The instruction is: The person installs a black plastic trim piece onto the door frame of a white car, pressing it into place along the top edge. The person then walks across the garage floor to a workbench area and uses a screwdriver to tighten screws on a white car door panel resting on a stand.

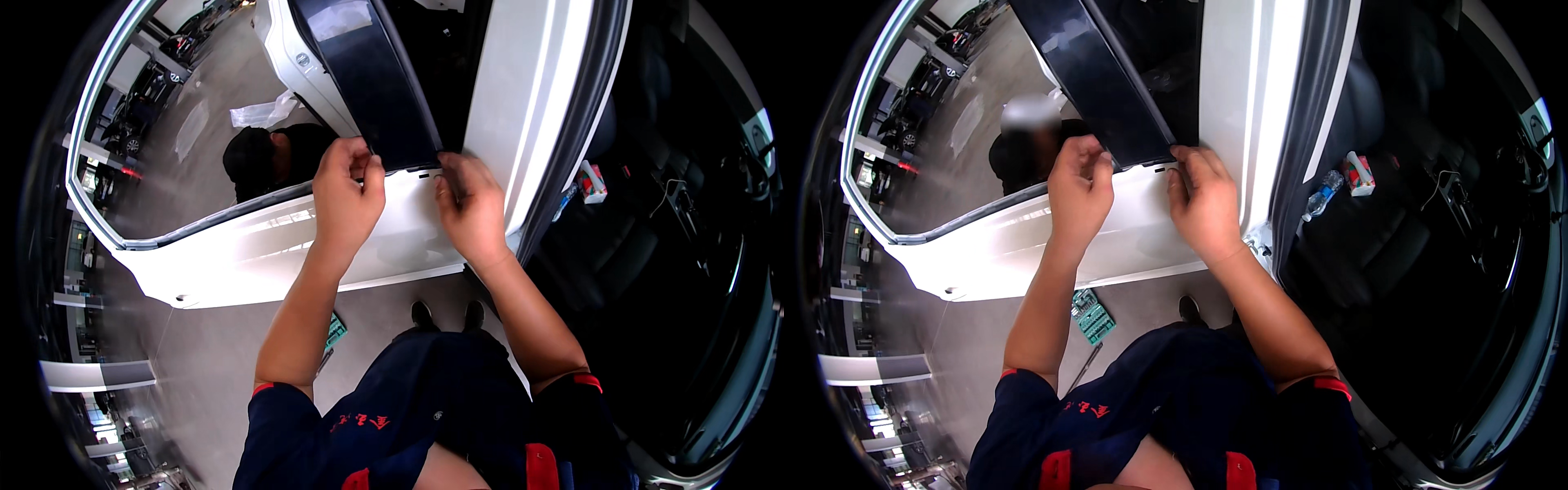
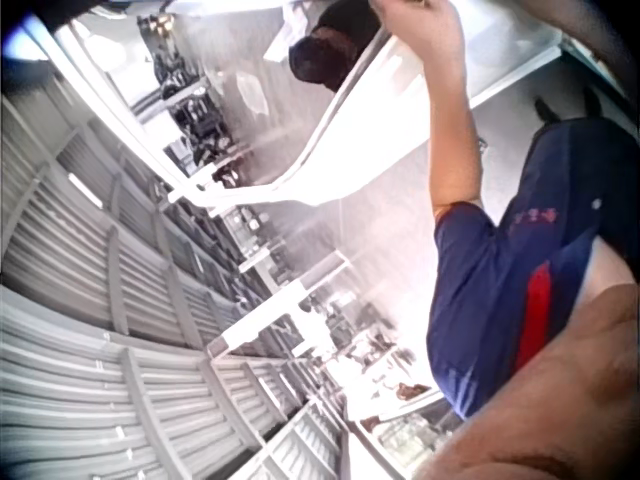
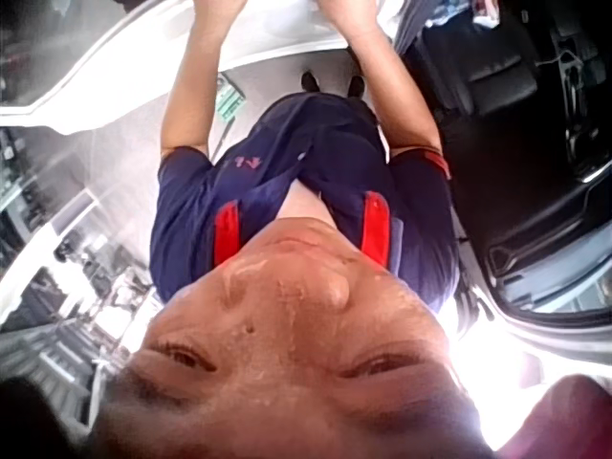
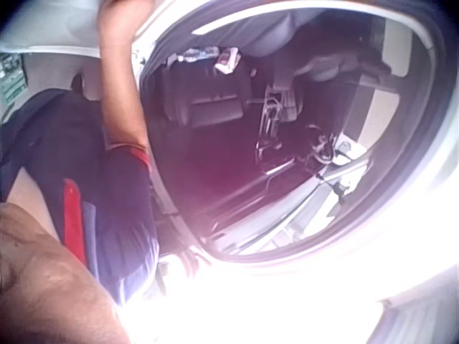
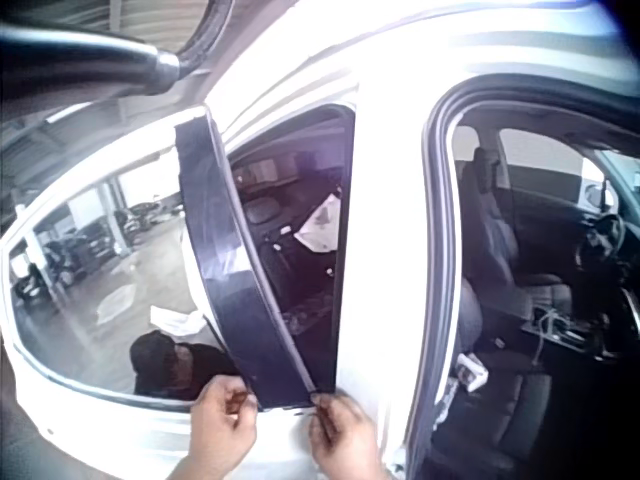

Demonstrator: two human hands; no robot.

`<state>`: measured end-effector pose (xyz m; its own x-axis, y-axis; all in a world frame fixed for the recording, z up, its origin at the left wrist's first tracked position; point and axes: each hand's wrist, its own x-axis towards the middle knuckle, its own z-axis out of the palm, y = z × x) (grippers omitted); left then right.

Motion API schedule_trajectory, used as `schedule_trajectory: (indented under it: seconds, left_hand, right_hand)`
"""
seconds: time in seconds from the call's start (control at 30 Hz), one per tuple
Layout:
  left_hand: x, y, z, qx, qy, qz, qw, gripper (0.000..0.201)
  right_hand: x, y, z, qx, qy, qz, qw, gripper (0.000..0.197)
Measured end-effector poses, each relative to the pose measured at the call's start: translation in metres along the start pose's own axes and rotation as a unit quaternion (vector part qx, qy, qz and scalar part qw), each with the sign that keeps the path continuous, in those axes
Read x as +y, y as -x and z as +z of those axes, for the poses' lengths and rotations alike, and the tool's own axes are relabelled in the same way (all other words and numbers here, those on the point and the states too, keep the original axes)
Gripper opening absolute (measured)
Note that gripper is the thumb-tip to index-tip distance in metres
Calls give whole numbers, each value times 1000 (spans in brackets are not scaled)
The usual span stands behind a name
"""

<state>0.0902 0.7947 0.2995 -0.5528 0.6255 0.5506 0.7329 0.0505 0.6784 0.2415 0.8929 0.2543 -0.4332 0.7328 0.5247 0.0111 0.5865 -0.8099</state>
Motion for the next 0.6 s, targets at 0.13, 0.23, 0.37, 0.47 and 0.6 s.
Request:
schedule_trajectory:
  seconds: [0.13,0.23,0.37,0.47,0.6]
  left_hand:
    - [-3,-8,-2,-46,-24,-66,997,10]
    - [-6,-11,-4,-51,-44,-61,996,11]
    - [-2,-14,0,-54,-33,-45,997,10]
    - [-11,-15,9,-18,31,-22,999,13]
    - [-23,-16,5,-36,9,-29,999,13]
  right_hand:
    - [-6,-1,6,26,-31,58,997,21]
    - [-9,-4,5,21,-25,80,996,17]
    - [-3,-7,2,26,-62,89,994,15]
    - [10,-6,4,19,-42,4,999,12]
    - [12,-12,7,23,-23,-2,999,10]
